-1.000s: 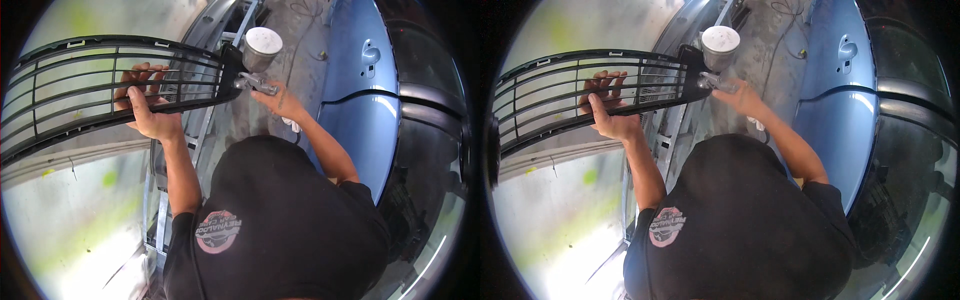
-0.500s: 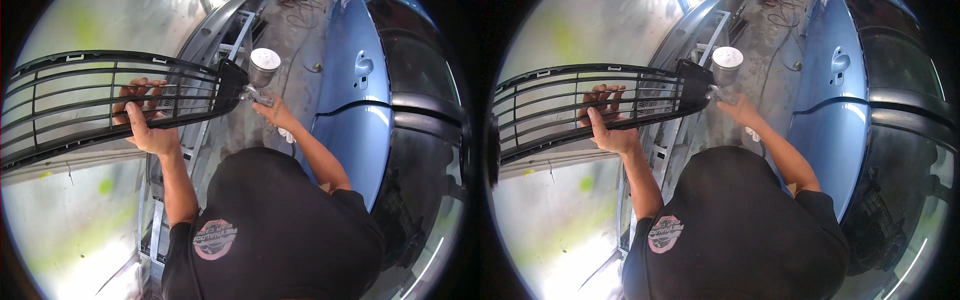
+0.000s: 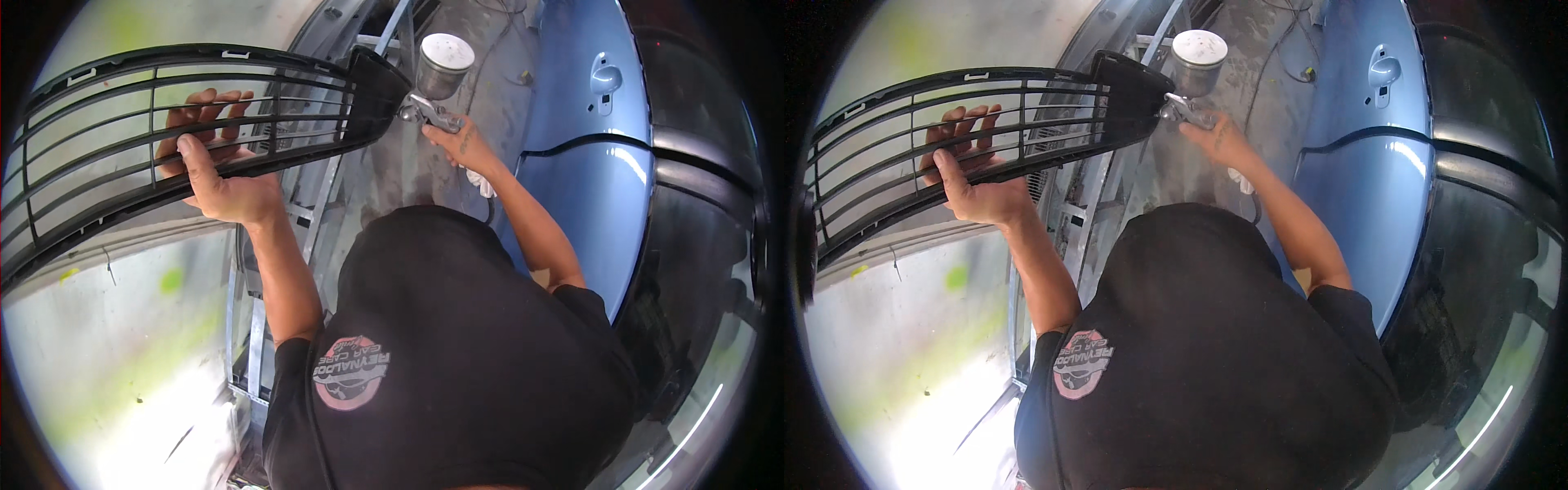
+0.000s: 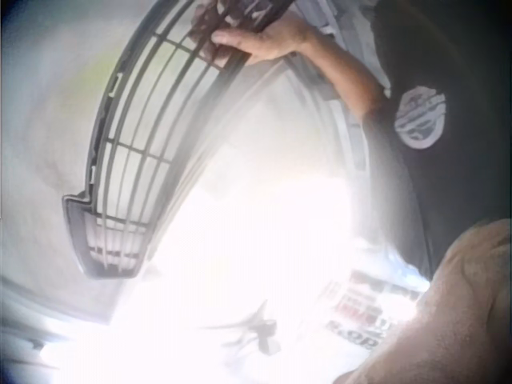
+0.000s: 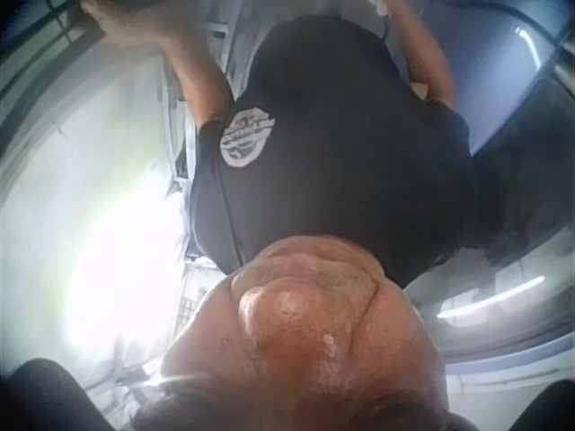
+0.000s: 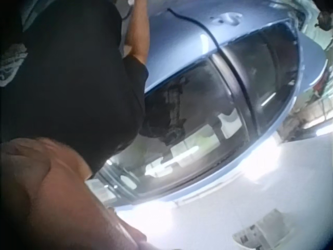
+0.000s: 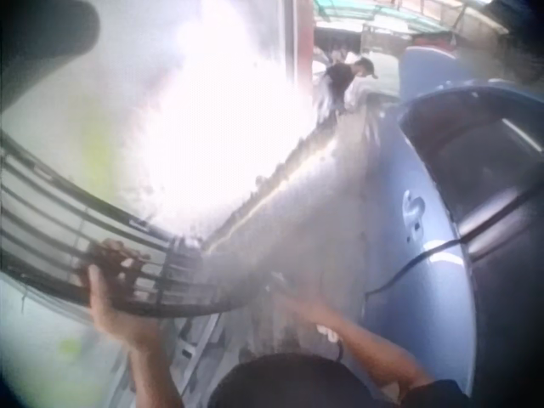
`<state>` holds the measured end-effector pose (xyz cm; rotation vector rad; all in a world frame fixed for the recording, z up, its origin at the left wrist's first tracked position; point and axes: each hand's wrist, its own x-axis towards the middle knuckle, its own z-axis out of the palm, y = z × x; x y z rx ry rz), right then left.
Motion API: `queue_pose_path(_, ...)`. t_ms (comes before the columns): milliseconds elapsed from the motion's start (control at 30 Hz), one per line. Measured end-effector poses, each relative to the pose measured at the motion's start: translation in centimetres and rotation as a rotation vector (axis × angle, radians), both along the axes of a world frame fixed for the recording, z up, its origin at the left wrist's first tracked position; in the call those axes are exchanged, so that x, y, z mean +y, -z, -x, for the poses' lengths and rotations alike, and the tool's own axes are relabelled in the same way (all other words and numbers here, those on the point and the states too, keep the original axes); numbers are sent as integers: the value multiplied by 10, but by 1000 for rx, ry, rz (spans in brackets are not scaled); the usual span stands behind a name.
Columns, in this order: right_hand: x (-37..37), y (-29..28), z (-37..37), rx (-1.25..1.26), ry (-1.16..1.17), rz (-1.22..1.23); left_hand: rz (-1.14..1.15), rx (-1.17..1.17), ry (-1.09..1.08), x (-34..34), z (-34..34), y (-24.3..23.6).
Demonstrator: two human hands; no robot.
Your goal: The person holds a black car grille and applies a coating using a spray gun. They rotate the grille by hand to spray the slats from different angles.
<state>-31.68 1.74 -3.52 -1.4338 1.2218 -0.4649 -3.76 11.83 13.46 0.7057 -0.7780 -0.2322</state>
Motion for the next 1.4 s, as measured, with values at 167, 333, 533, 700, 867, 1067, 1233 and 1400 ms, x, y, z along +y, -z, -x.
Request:
queue_pose_path(167, 2, -5, -2, 54, 29, -35, 1, -12, 51, 2, -2, -1)
queue_pose_path(333, 0, 27, 1, 105, 52, 25, 4, 1, 60, 2, 0, -1)
queue_pose_path(533, 15, 17, -3, 205, 4, 160, 4, 34, 71, 4, -1, 4)
queue_pose_path(700, 18, -9, -8, 200, -38, 52, 10, 63, 76, 4, -2, 3)
queue_pose_path(867, 20, -16, -5, 126, -74, 77, 2, 48, 76, 2, 2, 0)
queue_pose_path(1067, 20, -7, -3, 52, -66, 5, 21, 69, 73, 2, 2, -1)
queue_pose_path(1233, 28, -22, -5, 48, -40, 1, 8, 90, 82, 3, -2, 2)
queue_pose_path(1400, 38, -19, -3, 93, 9, 3, 14, 82, 104, 4, -3, 3)
